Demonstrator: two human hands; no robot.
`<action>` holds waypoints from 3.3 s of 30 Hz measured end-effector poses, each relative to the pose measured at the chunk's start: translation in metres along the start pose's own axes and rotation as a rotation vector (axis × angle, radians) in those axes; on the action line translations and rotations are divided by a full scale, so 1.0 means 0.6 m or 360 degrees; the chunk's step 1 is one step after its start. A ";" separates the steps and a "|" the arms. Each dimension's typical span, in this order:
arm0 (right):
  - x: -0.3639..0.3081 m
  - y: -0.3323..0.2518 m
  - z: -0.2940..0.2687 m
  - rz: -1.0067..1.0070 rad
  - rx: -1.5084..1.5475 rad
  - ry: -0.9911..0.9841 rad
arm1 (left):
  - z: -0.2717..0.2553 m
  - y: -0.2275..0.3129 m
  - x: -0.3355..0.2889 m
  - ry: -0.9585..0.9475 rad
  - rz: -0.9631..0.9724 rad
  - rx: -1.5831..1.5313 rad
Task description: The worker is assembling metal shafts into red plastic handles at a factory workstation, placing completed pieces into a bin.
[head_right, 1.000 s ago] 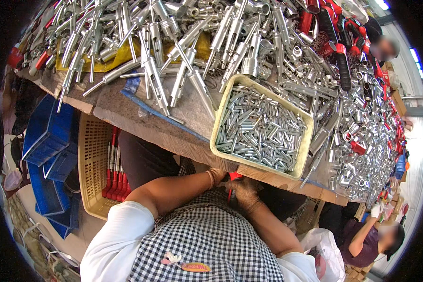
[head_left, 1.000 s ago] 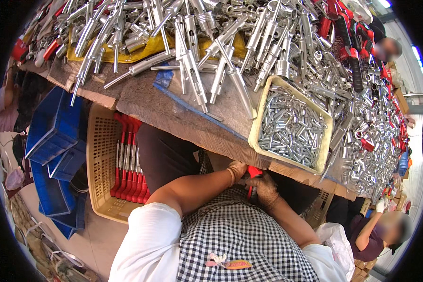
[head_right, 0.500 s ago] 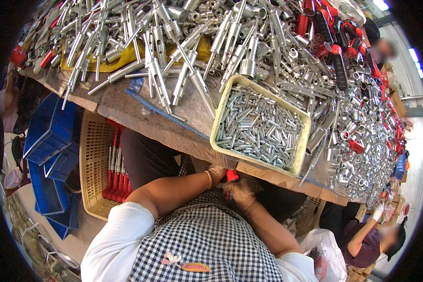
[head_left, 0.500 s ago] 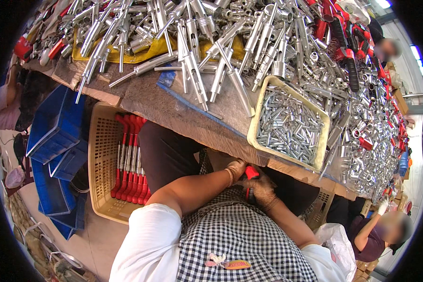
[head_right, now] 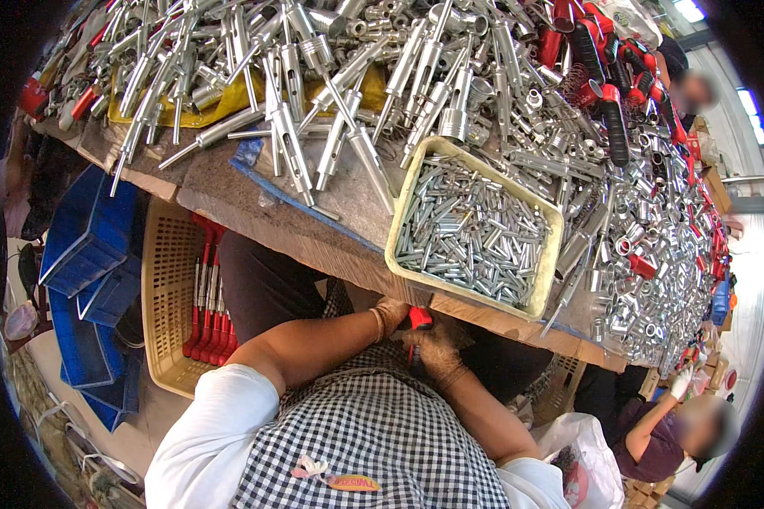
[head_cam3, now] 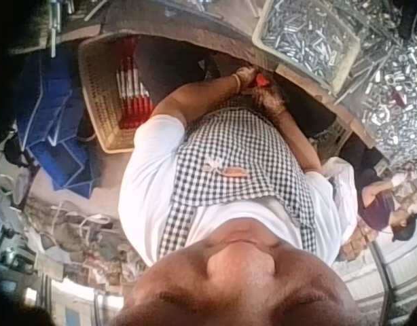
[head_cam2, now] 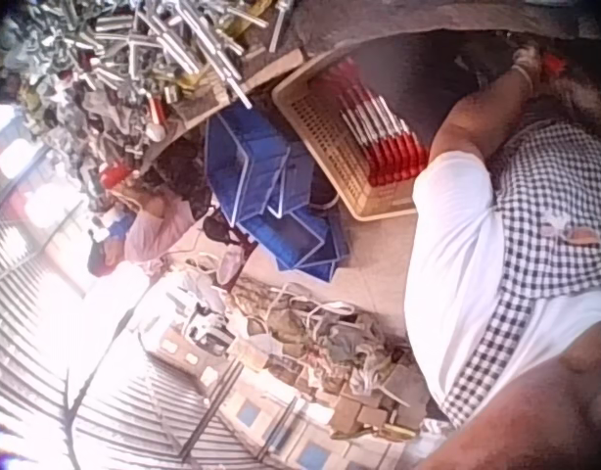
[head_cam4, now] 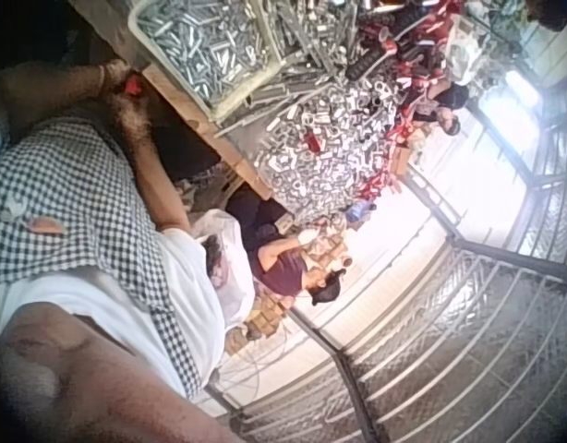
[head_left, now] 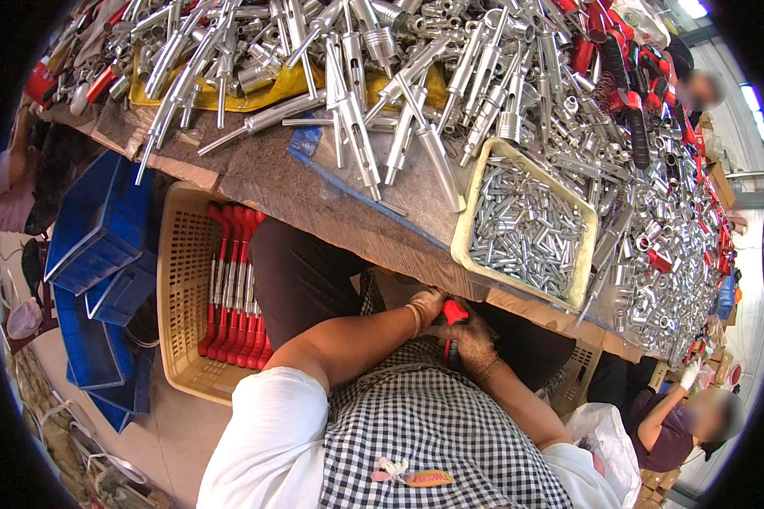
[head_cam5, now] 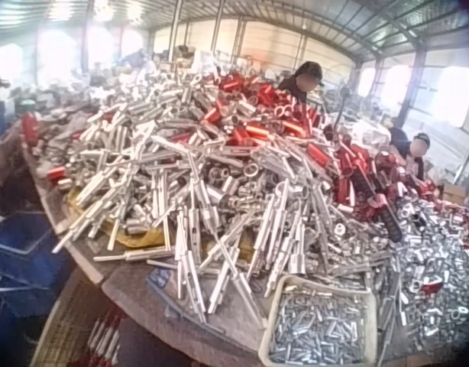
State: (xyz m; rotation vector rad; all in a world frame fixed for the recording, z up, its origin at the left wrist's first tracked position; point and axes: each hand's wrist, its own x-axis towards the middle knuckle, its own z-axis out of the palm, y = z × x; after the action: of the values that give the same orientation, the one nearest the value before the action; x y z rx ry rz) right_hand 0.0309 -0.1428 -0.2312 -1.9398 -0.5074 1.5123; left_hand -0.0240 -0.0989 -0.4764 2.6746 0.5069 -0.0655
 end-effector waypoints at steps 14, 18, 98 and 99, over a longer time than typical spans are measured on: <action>0.025 0.059 -0.020 -0.0074 -0.0209 0.0022 | -0.026 0.000 -0.007 0.0158 -0.0283 -0.0558; 0.018 0.053 -0.016 0.0027 -0.0090 0.0019 | 0.009 0.003 0.001 0.0240 -0.0211 -0.0594; -0.039 -0.019 -0.024 0.0338 0.0707 0.0267 | -0.177 0.013 -0.049 0.0194 0.0133 -0.0440; -0.040 -0.023 -0.024 0.0337 0.0709 0.0271 | -0.183 0.011 -0.050 0.0244 0.0171 -0.0460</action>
State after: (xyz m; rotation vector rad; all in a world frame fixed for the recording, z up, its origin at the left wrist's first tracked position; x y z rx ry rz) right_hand 0.0389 -0.1514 -0.2022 -1.7803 0.1089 1.4206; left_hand -0.0533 -0.0699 -0.3700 2.4278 0.3852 0.2289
